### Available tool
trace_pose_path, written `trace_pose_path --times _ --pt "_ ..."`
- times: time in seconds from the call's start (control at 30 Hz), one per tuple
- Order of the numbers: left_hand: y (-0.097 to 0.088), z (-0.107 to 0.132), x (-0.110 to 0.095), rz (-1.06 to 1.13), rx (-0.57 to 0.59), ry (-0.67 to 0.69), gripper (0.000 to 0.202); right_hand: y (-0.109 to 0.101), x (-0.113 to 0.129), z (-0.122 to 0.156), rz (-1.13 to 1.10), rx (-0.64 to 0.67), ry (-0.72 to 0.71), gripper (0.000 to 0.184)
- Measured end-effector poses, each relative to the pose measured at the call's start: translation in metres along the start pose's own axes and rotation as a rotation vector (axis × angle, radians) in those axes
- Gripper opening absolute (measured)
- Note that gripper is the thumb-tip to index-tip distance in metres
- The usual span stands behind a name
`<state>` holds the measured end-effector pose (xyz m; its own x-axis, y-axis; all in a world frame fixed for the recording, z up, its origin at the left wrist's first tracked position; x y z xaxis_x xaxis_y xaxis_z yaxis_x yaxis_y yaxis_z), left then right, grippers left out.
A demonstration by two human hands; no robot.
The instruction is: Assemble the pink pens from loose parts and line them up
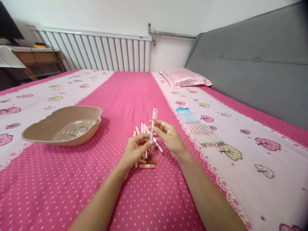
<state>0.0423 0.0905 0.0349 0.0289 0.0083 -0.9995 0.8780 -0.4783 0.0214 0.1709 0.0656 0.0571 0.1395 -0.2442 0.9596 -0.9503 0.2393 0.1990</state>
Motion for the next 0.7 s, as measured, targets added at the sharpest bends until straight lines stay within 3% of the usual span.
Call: trace_pose_path --times 0.7 --pt "0.0005 0.0027 -0.0007 -0.013 -0.051 -0.003 0.028 0.0013 -0.0050 0.0004 -0.084 -0.020 0.072 0.033"
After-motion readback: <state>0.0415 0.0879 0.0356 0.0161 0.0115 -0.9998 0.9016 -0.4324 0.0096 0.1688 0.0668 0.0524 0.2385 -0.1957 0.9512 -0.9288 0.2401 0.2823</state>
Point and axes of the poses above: each hand's wrist, its own z-axis away from the middle knuckle, its own y-axis out of the palm, x = y × z, the point moved 3 cm from there along -z, towards the middle knuckle, and after that the axes turned 5 degrees about -x, right-handed, at the moved point
